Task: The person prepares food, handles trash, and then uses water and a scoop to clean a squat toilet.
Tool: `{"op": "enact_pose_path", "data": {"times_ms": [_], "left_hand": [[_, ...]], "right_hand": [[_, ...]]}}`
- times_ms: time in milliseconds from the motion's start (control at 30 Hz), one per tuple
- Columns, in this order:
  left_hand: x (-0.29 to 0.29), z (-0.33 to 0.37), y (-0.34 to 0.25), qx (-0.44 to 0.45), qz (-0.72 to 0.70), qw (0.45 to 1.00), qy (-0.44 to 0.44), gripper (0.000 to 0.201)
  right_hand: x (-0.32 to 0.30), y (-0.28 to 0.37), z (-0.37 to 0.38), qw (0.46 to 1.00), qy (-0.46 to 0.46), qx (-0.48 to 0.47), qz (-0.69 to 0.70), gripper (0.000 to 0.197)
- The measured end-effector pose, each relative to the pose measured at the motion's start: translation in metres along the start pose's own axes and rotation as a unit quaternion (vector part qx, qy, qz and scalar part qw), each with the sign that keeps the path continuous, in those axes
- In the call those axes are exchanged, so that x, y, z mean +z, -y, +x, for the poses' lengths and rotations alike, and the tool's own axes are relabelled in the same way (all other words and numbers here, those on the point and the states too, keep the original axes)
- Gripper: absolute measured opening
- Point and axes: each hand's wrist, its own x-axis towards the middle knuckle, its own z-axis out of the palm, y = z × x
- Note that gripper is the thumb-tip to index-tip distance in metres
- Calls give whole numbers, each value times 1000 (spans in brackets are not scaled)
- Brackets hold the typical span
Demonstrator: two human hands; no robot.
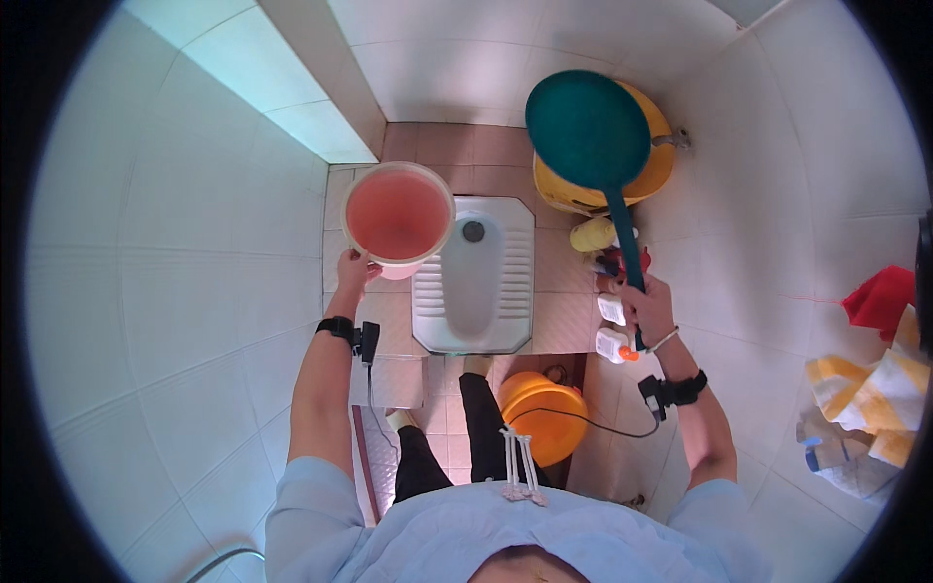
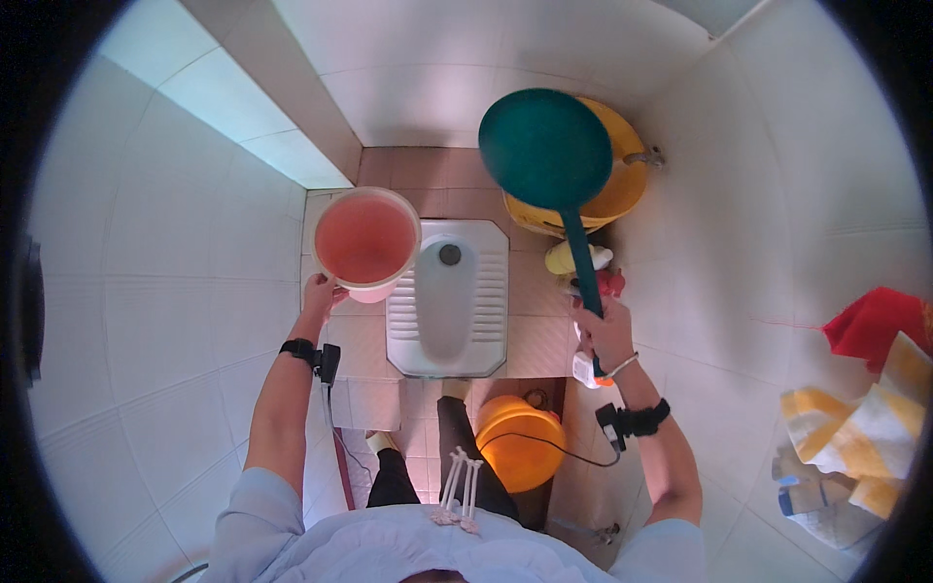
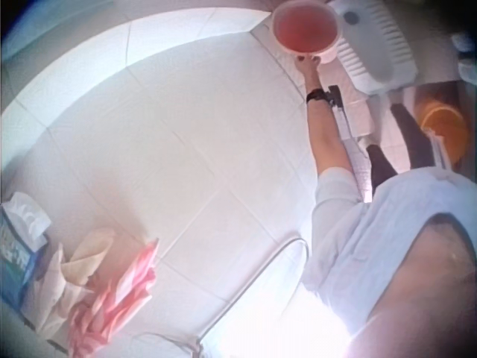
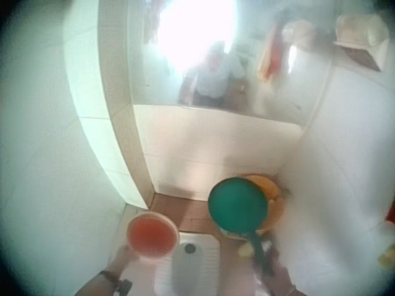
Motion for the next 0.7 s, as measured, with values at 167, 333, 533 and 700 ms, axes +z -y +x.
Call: {"op": "enact_pose_path", "data": {"times_ms": [167, 333, 533, 700], "left_hand": [[9, -8, 1, -2, 15, 1000, 4, 27], [13, -5, 3, 35, 48, 998, -5, 26], [7, -3, 9, 37, 68, 997, -28, 23], [5, 1, 11, 11, 56, 997, -53, 26]], "right_hand": [[27, -15, -24, 994, 91, 60, -25, 15], [66, -38, -33, 990, 107, 76, -57, 17], [78, -40, -34, 973, 87, 49, -207, 20], [51, -26, -23, 941, 54, -90, -321, 18]]}}
